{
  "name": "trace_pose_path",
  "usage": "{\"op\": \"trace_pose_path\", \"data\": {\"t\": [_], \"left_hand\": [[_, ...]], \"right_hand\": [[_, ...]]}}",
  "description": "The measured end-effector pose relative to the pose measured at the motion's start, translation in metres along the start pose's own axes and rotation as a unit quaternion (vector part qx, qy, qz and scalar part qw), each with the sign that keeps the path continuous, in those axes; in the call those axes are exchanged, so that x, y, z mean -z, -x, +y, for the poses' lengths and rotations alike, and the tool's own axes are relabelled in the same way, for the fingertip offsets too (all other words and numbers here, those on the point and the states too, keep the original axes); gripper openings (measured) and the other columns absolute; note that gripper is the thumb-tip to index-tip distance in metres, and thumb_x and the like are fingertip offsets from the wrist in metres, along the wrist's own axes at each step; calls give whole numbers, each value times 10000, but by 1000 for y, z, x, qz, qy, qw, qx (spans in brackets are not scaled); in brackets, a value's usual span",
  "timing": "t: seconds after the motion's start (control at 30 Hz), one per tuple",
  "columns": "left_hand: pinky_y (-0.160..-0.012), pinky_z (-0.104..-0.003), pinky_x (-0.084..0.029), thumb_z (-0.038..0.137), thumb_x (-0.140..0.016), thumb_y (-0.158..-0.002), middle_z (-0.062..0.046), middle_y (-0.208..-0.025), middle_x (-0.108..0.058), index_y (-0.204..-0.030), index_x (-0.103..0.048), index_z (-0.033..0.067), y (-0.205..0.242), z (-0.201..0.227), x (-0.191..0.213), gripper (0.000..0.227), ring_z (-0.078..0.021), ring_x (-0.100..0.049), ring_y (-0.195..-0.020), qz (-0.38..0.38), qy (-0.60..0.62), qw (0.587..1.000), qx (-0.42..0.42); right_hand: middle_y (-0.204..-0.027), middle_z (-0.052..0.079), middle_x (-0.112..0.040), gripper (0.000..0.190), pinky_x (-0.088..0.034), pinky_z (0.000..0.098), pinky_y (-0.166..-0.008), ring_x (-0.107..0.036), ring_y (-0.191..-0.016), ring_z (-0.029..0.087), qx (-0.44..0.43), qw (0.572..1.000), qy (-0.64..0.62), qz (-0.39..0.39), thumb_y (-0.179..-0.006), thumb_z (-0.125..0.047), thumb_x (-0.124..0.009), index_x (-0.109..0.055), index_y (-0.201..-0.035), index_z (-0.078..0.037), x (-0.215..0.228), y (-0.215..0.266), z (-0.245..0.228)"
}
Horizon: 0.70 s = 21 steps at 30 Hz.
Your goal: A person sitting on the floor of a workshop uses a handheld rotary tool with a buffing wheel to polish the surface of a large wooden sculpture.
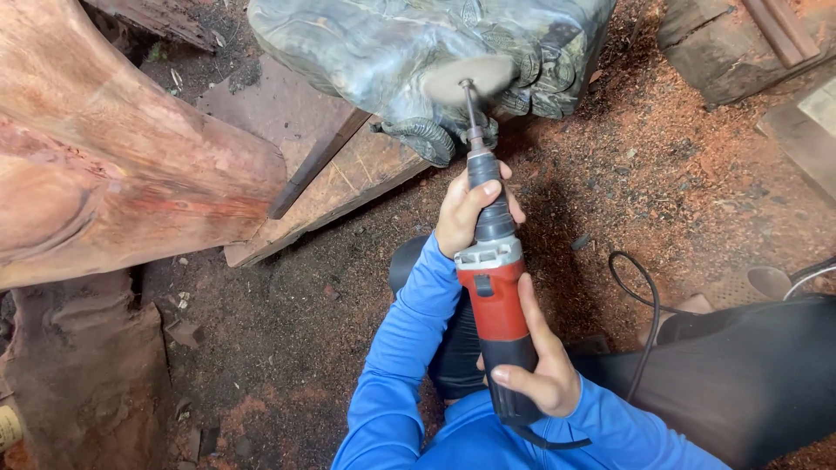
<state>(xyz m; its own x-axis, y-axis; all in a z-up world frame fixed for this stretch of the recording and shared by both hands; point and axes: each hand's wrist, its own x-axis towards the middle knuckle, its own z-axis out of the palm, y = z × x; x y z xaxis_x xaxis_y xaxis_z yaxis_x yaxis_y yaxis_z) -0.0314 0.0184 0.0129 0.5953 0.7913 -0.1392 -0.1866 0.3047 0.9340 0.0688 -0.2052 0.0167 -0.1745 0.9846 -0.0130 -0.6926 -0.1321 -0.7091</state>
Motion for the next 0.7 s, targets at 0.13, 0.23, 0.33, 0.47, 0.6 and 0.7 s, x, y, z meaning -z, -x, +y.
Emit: {"op": "trace_pose_path", "data": {"t": [0.13, 0.23, 0.33, 0.47, 0.6, 0.7], "left_hand": [[-598, -303, -570, 191, -587, -960, -169, -763, -691, -1184, -528, 29, -1, 1, -2, 283, -255, -691, -640, -29, 8, 999, -30], [-585, -293, -559, 199, -595, -952, -169, -777, -694, -1184, -524, 36, -3, 2, -7, 293, -245, -687, -638, -50, 2, 998, -34], [-562, -286, -554, 212, -596, -952, -173, -767, -696, -1196, -519, 35, 3, 2, -5, 311, -242, -682, -617, -56, 10, 998, -13], [-519, -298, -568, 237, -599, -953, -162, -756, -690, -1199, -522, 25, 5, -5, 9, 333, -242, -683, -587, -64, 19, 998, -19], [-548, -275, -526, 234, -572, -947, -175, -746, -677, -1188, -534, 14, 10, 10, 8, 328, -235, -663, -599, -26, 16, 1000, -2], [-580, -276, -524, 219, -563, -955, -170, -758, -675, -1197, -533, 14, 8, 14, 9, 319, -236, -665, -618, -15, 12, 1000, -7]], "right_hand": [[-1288, 252, -648, 1136, -634, 351, -688, -746, -831, 250, 7, 999, 50, 3, -755, -37, -649, 67, -1632, -133, 4, 5, -1], [-1341, 238, -626, 1129, -627, 341, -727, -755, -837, 244, 22, 995, 97, 17, -750, -52, -661, 38, -1634, -103, 1, 7, -3], [-1382, 246, -593, 1116, -626, 342, -727, -743, -839, 239, 37, 995, 93, 25, -757, -47, -652, 37, -1633, -108, -16, 10, -1], [-1361, 254, -607, 1119, -616, 338, -727, -730, -849, 236, 17, 998, 62, 29, -774, -39, -647, 75, -1626, -108, -31, 6, 0], [-1327, 216, -624, 1121, -591, 327, -757, -713, -867, 221, 0, 998, 58, 24, -758, -53, -627, 77, -1628, -92, -33, -1, -5], [-1376, 234, -592, 1118, -614, 331, -730, -734, -850, 230, 2, 997, 70, 21, -762, -56, -635, 69, -1628, -112, -31, -6, -8]]}}
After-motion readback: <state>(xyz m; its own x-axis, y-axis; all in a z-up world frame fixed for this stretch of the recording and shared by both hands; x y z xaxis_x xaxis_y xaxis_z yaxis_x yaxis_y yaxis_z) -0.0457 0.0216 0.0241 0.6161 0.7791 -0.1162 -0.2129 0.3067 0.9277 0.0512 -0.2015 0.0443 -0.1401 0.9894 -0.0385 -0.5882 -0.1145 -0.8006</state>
